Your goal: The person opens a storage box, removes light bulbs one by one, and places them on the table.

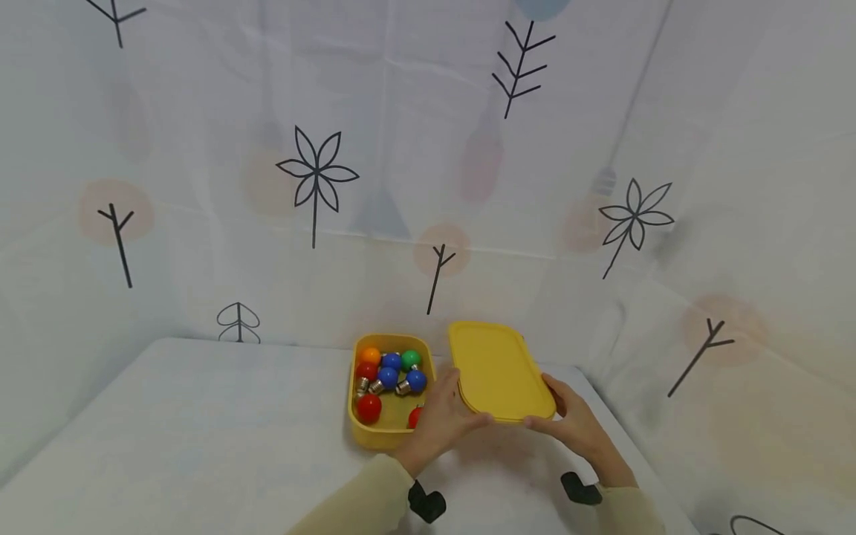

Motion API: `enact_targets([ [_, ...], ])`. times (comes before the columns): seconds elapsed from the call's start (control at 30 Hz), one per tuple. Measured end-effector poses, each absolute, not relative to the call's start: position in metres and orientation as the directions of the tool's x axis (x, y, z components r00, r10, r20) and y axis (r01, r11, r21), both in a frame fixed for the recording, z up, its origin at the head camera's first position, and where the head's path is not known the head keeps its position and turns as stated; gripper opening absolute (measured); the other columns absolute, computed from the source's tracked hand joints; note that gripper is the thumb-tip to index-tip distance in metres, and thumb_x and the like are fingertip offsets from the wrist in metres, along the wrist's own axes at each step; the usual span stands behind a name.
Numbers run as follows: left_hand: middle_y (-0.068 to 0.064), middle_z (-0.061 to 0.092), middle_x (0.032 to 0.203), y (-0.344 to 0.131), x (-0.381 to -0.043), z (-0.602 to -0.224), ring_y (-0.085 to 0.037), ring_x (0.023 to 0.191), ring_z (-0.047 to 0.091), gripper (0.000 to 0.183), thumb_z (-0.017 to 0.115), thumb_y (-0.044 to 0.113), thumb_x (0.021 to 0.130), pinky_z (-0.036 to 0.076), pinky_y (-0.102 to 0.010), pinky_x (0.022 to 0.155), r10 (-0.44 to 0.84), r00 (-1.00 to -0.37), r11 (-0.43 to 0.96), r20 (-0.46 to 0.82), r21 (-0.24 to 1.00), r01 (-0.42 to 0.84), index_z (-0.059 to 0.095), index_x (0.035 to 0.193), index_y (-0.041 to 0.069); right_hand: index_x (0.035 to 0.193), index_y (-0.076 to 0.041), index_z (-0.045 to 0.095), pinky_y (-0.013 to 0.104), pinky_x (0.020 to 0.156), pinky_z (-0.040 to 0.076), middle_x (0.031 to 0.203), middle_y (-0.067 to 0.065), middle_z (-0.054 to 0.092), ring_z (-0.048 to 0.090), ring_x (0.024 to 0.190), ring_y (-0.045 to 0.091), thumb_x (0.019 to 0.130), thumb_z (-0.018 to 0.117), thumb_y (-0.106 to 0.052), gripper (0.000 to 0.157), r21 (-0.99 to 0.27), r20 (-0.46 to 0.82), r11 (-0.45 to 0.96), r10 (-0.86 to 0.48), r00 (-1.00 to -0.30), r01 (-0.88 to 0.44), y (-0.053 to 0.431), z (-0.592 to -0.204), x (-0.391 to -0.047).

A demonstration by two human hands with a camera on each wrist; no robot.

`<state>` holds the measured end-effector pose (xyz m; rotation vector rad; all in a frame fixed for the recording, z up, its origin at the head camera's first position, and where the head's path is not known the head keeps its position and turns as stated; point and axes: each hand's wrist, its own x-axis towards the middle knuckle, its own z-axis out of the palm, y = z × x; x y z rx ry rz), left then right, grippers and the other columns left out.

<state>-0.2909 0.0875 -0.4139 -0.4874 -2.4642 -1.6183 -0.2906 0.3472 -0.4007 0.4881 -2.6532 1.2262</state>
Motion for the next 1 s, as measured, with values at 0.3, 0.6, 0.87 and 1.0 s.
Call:
enact_targets([
  [0.3, 0.007, 0.048, 0.130, 0.107, -0.295, -0.417, -0.014, 0.119, 0.048, 0.080, 0.083, 0.040, 0.071, 0.042, -0.039, 0.103, 0.176, -0.951, 0.310, 0.254, 0.902, 0.299, 0.042, 0.137, 0.021, 0.148, 0.005, 0.023, 0.010, 0.092, 0.036, 0.147, 0.022, 0.035, 0.045, 0.126, 0.035, 0.081, 0.076, -0.027, 0.091, -0.716, 0.271, 0.611, -0.205, -0.941, -0.339, 0.366, -0.408, -0.298],
  [0.6, 0.008, 0.046, 0.136, 0.117, -0.292, -0.425, -0.015, 0.126, 0.045, 0.079, 0.081, 0.038, 0.074, 0.037, -0.041, 0.106, 0.178, -0.965, 0.295, 0.190, 0.926, 0.237, 0.040, 0.139, 0.022, 0.147, 0.004, 0.024, 0.030, 0.098, 0.045, 0.147, 0.024, 0.035, 0.048, 0.124, 0.033, 0.082, 0.075, -0.031, 0.090, -0.737, 0.187, 0.628, -0.168, -0.968, -0.251, 0.372, -0.415, -0.300],
  [0.87, -0.003, 0.049, 0.134, 0.122, -0.293, -0.435, -0.023, 0.123, 0.047, 0.079, 0.083, 0.036, 0.073, 0.037, -0.045, 0.106, 0.142, -0.976, 0.331, 0.165, 0.922, 0.203, 0.044, 0.136, 0.012, 0.146, 0.005, 0.027, 0.030, 0.097, 0.045, 0.146, 0.024, 0.037, 0.049, 0.121, 0.031, 0.081, 0.075, -0.035, 0.091, -0.748, 0.089, 0.647, -0.120, -0.989, -0.146, 0.374, -0.426, -0.307],
  [1.0, -0.006, 0.050, 0.132, 0.125, -0.294, -0.440, -0.025, 0.122, 0.048, 0.079, 0.084, 0.036, 0.071, 0.038, -0.046, 0.105, 0.125, -0.984, 0.351, 0.128, 0.922, 0.164, 0.045, 0.135, 0.009, 0.145, 0.007, 0.027, 0.041, 0.101, 0.043, 0.145, 0.026, 0.037, 0.048, 0.123, 0.033, 0.080, 0.076, -0.038, 0.093, -0.739, 0.061, 0.664, -0.106, -0.993, -0.116, 0.374, -0.431, -0.310],
])
